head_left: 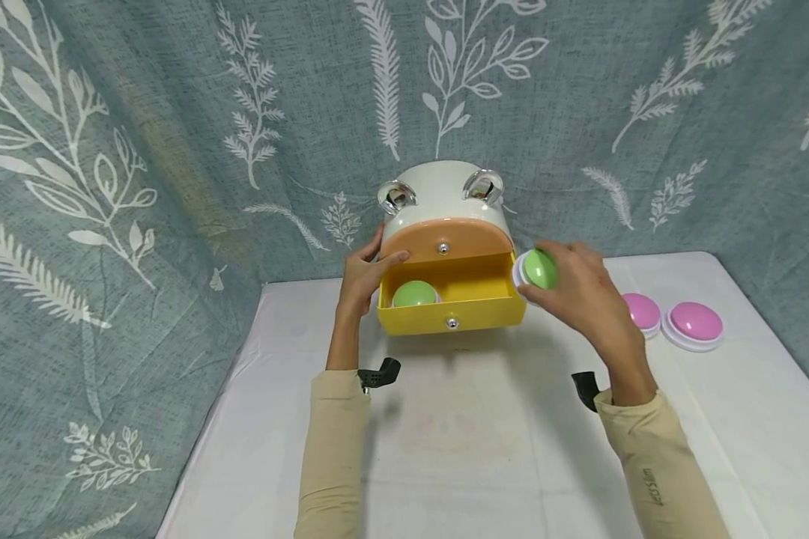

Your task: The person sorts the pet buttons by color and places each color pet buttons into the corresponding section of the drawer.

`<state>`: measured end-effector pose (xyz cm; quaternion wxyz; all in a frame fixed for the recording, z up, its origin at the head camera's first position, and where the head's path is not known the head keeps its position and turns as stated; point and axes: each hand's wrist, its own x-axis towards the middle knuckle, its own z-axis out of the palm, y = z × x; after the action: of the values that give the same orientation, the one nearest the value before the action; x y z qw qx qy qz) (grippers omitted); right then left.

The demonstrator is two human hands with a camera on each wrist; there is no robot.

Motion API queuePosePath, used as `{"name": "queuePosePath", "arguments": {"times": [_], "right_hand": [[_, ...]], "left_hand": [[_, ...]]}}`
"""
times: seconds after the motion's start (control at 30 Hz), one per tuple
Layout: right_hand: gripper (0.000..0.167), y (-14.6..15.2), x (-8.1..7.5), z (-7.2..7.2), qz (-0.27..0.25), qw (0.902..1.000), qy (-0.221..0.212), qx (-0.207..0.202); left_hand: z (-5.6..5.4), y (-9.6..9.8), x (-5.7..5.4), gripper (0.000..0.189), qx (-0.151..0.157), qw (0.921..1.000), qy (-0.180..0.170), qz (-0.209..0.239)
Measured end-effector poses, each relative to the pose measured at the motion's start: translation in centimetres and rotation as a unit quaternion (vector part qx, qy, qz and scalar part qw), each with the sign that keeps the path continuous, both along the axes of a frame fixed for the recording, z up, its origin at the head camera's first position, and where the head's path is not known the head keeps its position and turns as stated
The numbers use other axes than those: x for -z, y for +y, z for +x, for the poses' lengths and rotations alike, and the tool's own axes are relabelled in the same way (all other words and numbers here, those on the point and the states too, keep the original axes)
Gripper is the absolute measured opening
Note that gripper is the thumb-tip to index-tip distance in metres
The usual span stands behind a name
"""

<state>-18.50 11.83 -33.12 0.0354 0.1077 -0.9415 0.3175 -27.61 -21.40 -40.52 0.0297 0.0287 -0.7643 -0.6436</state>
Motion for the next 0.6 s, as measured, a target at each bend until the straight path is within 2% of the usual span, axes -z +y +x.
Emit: {"name": "queuePosePath", "arguments": {"times": [0.27, 0.47, 0.6], "right_hand": [[0.067, -3.6, -0.2, -2.0, 0.000, 0.9989, 0.027, -0.039], [0.058, -5.2, 0.6, -3.3, 0.010, 0.9969, 0.055, -0.055], [0.052, -6.0, 1.1, -3.9, 0.013, 0.9968, 0.052, -0.060]], "left_hand": [[0.0, 0.0, -0.1, 0.082, 0.003, 1.0000, 0.004, 0.008], [-0.1, -0.1, -0.1, 0.082, 0.008, 0.9999, 0.004, 0.008], [0.0, -0.1, 0.1, 0.081, 0.008, 0.9999, 0.005, 0.008]]}}
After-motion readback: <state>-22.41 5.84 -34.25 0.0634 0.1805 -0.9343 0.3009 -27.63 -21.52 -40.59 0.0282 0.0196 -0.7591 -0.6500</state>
